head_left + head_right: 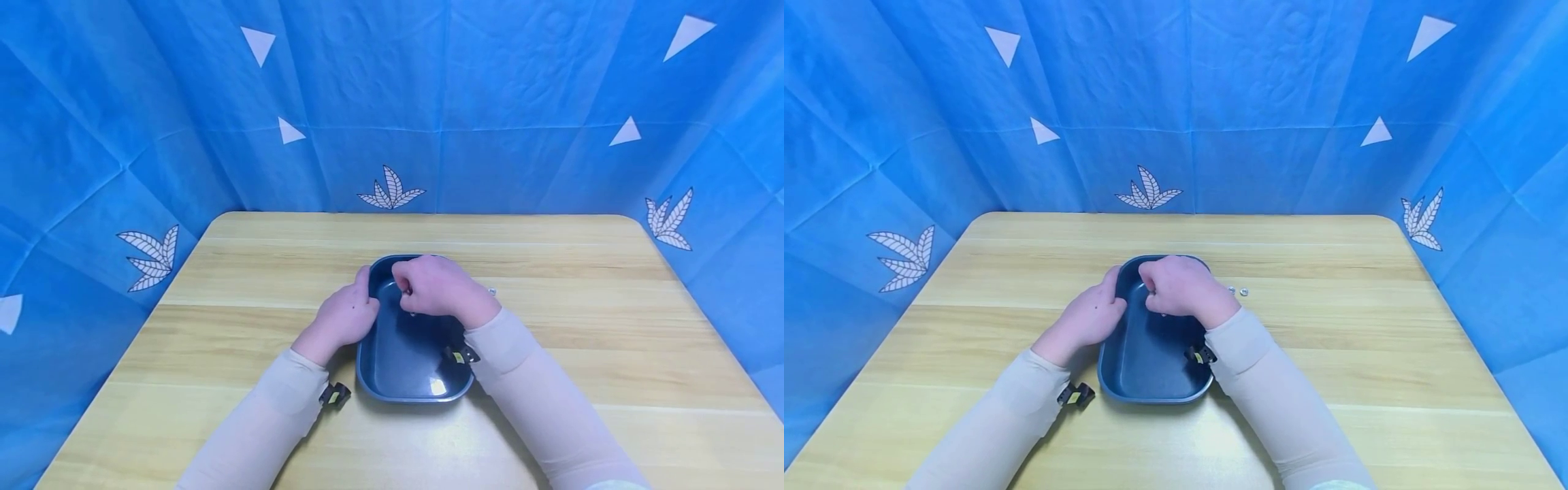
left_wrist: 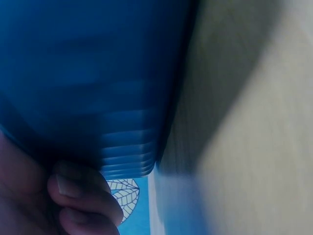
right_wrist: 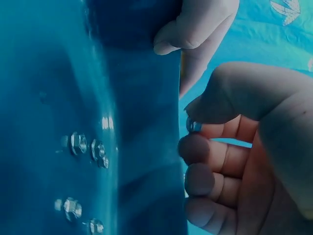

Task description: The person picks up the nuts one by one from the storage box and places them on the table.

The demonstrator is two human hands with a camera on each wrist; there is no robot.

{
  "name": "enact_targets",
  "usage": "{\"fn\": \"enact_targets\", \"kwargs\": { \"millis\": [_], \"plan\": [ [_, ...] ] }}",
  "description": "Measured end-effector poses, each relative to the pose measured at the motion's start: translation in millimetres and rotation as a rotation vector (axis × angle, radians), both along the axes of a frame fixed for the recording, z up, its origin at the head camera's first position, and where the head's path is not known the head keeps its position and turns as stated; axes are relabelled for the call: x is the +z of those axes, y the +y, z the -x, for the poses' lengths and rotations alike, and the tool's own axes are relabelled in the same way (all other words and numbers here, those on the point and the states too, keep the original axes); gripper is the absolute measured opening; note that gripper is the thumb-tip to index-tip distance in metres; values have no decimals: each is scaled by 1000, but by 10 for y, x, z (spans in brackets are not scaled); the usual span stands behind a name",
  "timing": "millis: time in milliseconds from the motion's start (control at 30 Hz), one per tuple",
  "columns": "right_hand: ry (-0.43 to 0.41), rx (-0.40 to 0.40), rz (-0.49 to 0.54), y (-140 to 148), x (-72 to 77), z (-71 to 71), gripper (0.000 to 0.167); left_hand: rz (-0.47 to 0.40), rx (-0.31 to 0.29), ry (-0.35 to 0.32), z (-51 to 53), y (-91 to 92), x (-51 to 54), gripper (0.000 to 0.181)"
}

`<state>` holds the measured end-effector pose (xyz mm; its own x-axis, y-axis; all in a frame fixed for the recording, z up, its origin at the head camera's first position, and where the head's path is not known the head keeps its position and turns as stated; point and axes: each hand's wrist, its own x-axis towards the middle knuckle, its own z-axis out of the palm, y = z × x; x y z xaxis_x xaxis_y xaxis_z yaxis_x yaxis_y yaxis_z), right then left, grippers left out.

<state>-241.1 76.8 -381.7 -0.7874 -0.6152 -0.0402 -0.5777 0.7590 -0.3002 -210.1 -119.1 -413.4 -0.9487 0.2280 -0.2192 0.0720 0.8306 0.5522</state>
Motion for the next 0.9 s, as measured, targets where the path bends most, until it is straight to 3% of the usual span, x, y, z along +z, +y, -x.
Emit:
{"fn": "enact_targets", "kwargs": {
  "millis": [300,900],
  "plan": [
    [67,8,64,64,157,-62,15,-13,-6,23,-8,-13,-27,70],
    [111,-31,109,182,328,-111,14,-13,4,32,-4,6,-22,70]
  ]
}}
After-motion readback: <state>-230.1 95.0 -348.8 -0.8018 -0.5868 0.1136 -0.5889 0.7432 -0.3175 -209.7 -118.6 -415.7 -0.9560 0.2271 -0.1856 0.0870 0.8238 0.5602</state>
